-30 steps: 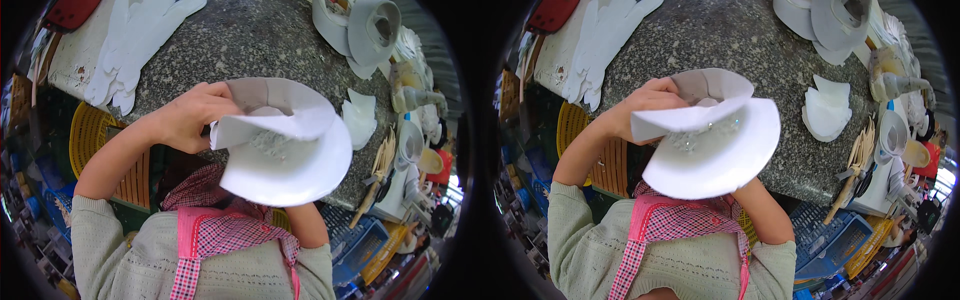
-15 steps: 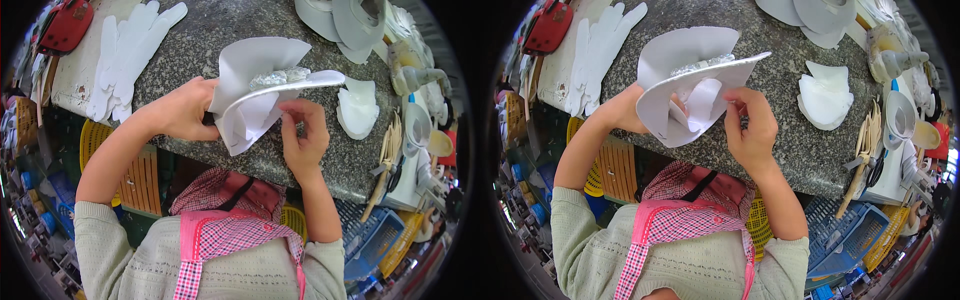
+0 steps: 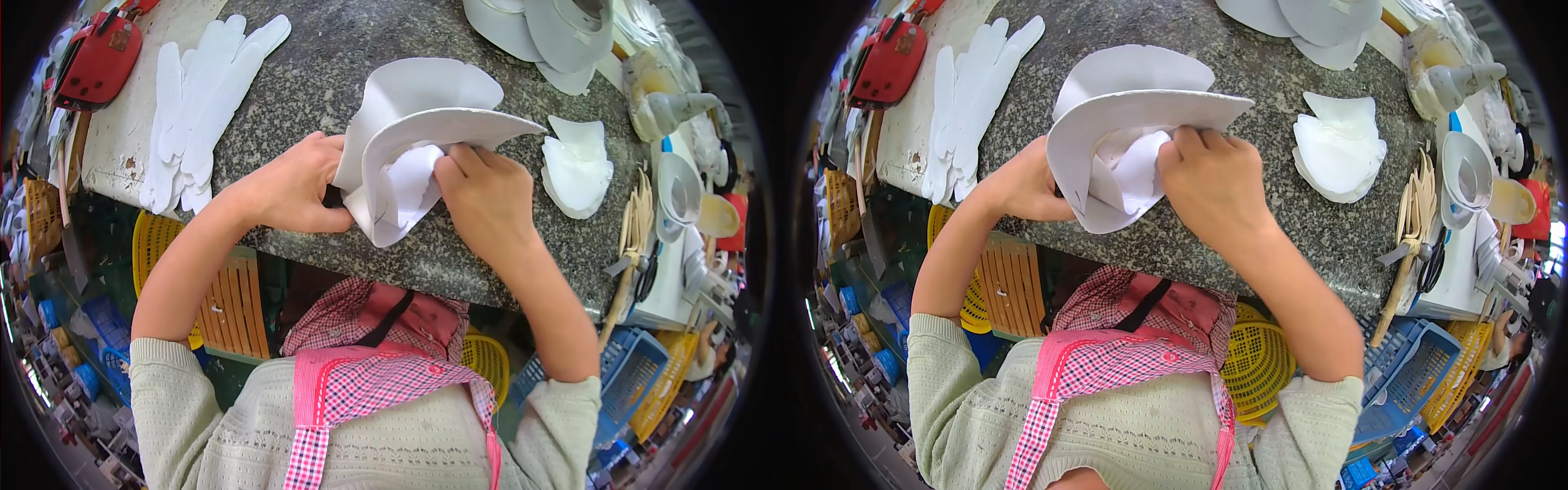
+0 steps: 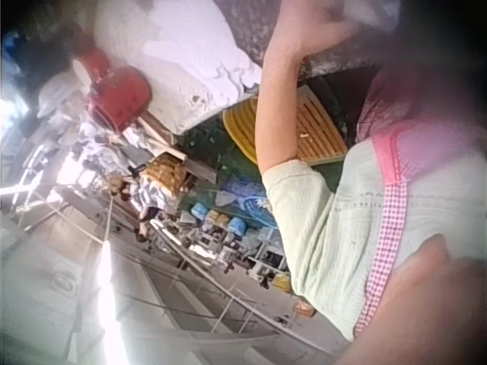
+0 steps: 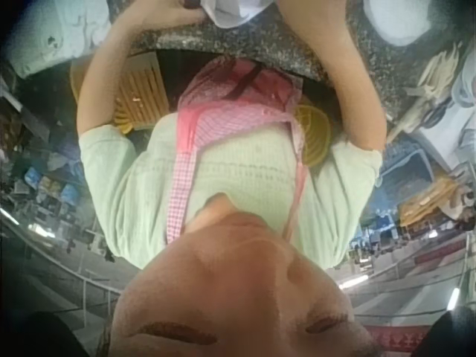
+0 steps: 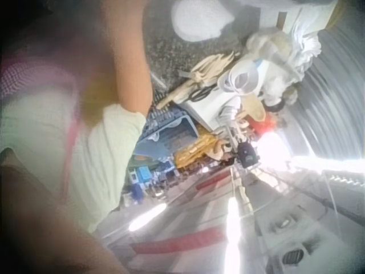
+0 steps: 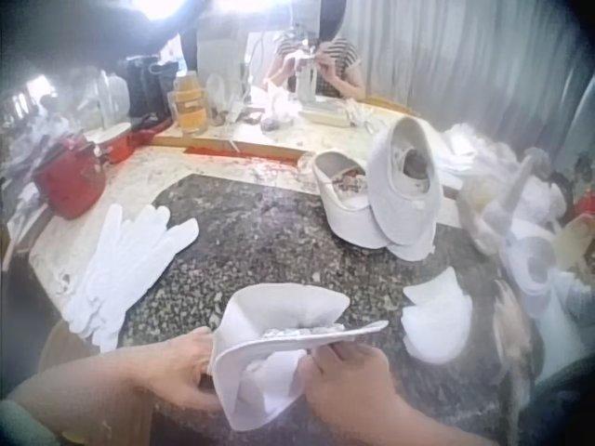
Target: The person shapes shoe uppers by hand, inserts inner padding pieces into them, and folds the edges to assemble footwear components.
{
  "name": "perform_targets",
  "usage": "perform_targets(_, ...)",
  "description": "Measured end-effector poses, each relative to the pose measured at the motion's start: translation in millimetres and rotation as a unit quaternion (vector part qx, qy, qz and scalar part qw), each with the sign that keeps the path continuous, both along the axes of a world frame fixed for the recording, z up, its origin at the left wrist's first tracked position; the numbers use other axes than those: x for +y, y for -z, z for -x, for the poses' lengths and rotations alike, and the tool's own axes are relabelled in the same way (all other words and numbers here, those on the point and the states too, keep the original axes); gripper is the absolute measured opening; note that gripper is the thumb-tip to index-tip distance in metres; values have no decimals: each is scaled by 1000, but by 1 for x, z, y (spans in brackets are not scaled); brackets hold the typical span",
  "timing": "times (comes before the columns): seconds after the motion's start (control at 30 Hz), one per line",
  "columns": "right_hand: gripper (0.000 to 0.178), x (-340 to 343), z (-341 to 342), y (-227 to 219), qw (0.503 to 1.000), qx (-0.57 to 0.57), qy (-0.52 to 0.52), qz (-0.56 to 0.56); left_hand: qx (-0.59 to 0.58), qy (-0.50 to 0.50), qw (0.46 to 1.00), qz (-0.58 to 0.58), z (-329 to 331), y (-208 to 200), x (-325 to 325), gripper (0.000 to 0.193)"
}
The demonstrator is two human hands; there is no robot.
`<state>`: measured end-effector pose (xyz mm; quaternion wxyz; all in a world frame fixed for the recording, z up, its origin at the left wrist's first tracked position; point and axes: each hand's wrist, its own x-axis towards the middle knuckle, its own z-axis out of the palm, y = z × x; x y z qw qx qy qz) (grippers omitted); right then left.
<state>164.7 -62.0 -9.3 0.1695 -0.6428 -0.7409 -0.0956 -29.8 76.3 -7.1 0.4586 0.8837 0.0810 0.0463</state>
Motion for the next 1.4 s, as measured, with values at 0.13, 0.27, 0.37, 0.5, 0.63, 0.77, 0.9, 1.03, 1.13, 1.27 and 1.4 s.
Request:
perform_targets(0.13,10,10,-14,-3,989,-80,-113,45,-19,5,1000,25,-3,0,1,35)
perform_targets(0.27,13,19,-22,6,980,-106,-166,39,-45,-19,998,33,-6,-8,-4,35)
perform_targets(0.37,12,20,-32,10,976,-59,-208,-9,-51,7,998,-31,-4,-5,-1,37)
perform_targets(0.5,8,0,-43,6,969,181,-168,3,-19,-7,999,33,-5,-7,-5,40)
perform_targets(0.63,3,-22,-33,-12,902,373,-101,191,11,-12,998,56,-1,-6,-4,42)
perform_targets(0.77,22,-37,-4,-26,861,117,-263,418,22,-2,999,33,0,-4,0,44)
perform_targets(0.9,15,-25,-9,-19,963,249,-74,73,-4,-5,1000,25,-1,0,-4,46)
perform_targets(1.03,10,-2,-9,2,987,157,-20,-19,11,-25,999,45,-2,-10,-7,44)
perform_targets(1.13,9,1,-11,7,996,84,-34,-3,-12,-30,996,82,-3,-4,-6,41)
perform_targets(1.27,10,9,-10,4,998,19,-65,13,-30,-26,998,57,-3,-3,-4,38)
perform_targets(1.4,9,23,-6,-3,990,-37,-102,90,-27,-26,999,34,0,2,-4,36)
